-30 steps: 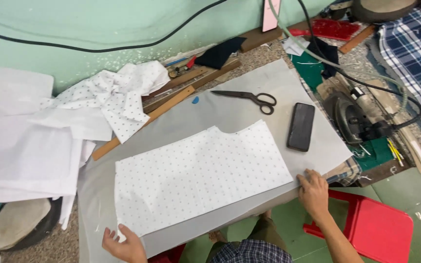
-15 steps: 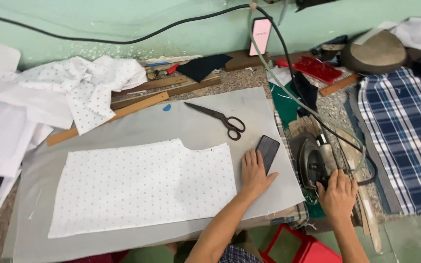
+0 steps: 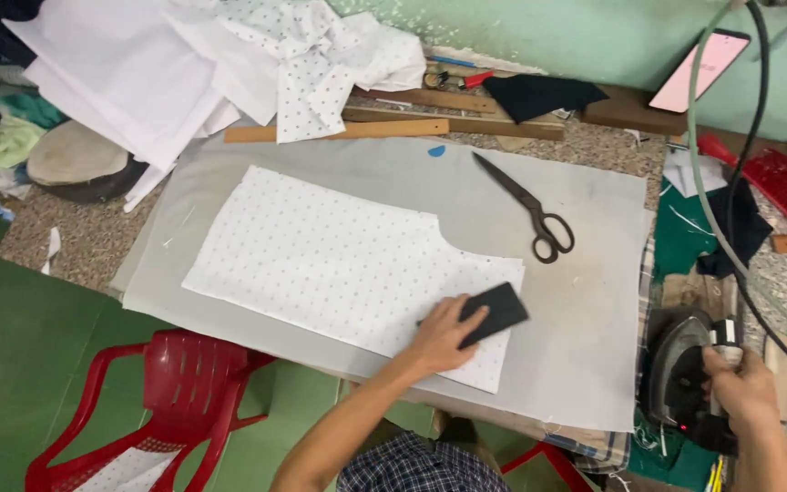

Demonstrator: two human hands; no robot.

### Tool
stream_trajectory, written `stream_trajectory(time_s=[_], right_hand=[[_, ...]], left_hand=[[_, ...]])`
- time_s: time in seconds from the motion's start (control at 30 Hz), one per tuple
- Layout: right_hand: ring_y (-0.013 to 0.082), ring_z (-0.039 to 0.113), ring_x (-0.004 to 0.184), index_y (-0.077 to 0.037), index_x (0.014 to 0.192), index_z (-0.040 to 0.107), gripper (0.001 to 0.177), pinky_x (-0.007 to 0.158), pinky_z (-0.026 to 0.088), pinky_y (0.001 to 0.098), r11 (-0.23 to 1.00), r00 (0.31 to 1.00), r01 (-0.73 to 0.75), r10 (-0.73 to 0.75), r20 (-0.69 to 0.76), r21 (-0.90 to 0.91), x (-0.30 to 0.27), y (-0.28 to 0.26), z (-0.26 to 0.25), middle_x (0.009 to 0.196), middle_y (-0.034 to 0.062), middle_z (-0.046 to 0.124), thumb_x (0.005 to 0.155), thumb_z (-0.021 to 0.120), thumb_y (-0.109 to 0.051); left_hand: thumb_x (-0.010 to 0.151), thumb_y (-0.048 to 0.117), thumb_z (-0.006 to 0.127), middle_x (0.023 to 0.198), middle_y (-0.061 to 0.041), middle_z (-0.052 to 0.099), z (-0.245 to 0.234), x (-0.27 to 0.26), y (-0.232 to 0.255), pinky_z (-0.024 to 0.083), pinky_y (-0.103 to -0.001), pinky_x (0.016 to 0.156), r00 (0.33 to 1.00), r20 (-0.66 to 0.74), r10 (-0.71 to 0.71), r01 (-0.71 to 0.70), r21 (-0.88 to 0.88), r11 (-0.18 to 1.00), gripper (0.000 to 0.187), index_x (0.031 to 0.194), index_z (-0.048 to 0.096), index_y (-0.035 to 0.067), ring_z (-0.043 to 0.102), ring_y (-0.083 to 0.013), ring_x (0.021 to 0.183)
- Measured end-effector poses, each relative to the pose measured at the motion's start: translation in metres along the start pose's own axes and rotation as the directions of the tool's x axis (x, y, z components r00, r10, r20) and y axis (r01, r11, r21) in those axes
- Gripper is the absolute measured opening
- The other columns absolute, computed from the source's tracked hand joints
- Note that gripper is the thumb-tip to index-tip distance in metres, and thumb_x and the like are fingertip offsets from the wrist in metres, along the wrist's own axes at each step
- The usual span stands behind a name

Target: The person irons several pieces of white patterned fabric on a work table using a steam iron and a black pressing block. They repeatedly fold, press, and cut the fabric with scissors, then place the finished pieces on a red chair.

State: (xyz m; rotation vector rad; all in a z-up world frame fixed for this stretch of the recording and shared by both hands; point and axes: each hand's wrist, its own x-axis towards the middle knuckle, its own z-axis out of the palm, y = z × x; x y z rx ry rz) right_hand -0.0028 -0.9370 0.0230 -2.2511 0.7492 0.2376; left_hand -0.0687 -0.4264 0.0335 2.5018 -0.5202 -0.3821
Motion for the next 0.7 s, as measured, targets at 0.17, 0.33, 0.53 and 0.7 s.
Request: stream_trajectory(time_s=[0.17, 0.33, 0.53, 0.7], right_hand=[[0.0459, 0.076, 0.094, -0.006, 0.154, 0.045, 0.064, 0.081, 0.061, 0.0505, 0.829, 0.957, 0.237, -0.109, 0.269, -0.507, -0.130, -0.167, 0.019, 0.109, 0.0290, 0.077, 0.103, 0.052, -0.043], [0.0396, 0.079, 0.097, -0.024, 0.153, 0.038, 0.062, 0.082, 0.064, 0.0507, 0.650, 0.801, 0.525, -0.156, 0.578, -0.550, -0.219, -0.271, 0.130, 0.126, 0.0134, 0.073, 0.097, 0.053, -0.046], [0.0384, 0.076, 0.101, -0.020, 0.138, 0.048, 0.059, 0.087, 0.062, 0.0492, 0.220, 0.365, 0.928, -0.385, 0.848, -0.300, -0.285, -0.335, 0.308, 0.119, 0.0159, 0.073, 0.096, 0.053, -0.061], [0.0376, 0.077, 0.081, -0.009, 0.117, 0.056, 0.050, 0.071, 0.062, 0.0455, -0.016, 0.049, 0.998, -0.482, 0.875, -0.065, -0.360, -0.414, 0.401, 0.093, 0.0187, 0.074, 0.101, 0.046, -0.056]], left_hand=[[0.099, 0.036, 0.063, 0.151, -0.033, 0.039, -0.029, -0.093, -0.161, 0.039, -0.063, 0.107, 0.913, -0.391, -0.114, 0.154, 0.073, 0.985, 0.064, 0.156, 0.043, 0.015, 0.042, -0.0497, 0.130], [0.097, 0.031, 0.067, 0.145, -0.032, 0.044, -0.088, -0.154, -0.238, 0.045, -0.057, 0.103, 0.823, -0.556, -0.114, 0.252, 0.178, 0.951, 0.061, 0.153, 0.049, 0.015, 0.048, -0.0473, 0.120], [0.096, 0.030, 0.068, 0.146, -0.024, 0.049, -0.142, -0.213, -0.303, 0.042, -0.050, 0.107, 0.756, -0.564, -0.333, 0.488, 0.146, 0.861, 0.059, 0.153, 0.053, 0.026, 0.049, -0.0378, 0.131], [0.106, 0.050, 0.052, 0.145, -0.017, 0.052, -0.152, -0.236, -0.357, 0.042, -0.042, 0.103, 0.679, -0.678, -0.281, 0.554, 0.223, 0.802, 0.048, 0.149, 0.059, 0.030, 0.051, -0.0300, 0.128]])
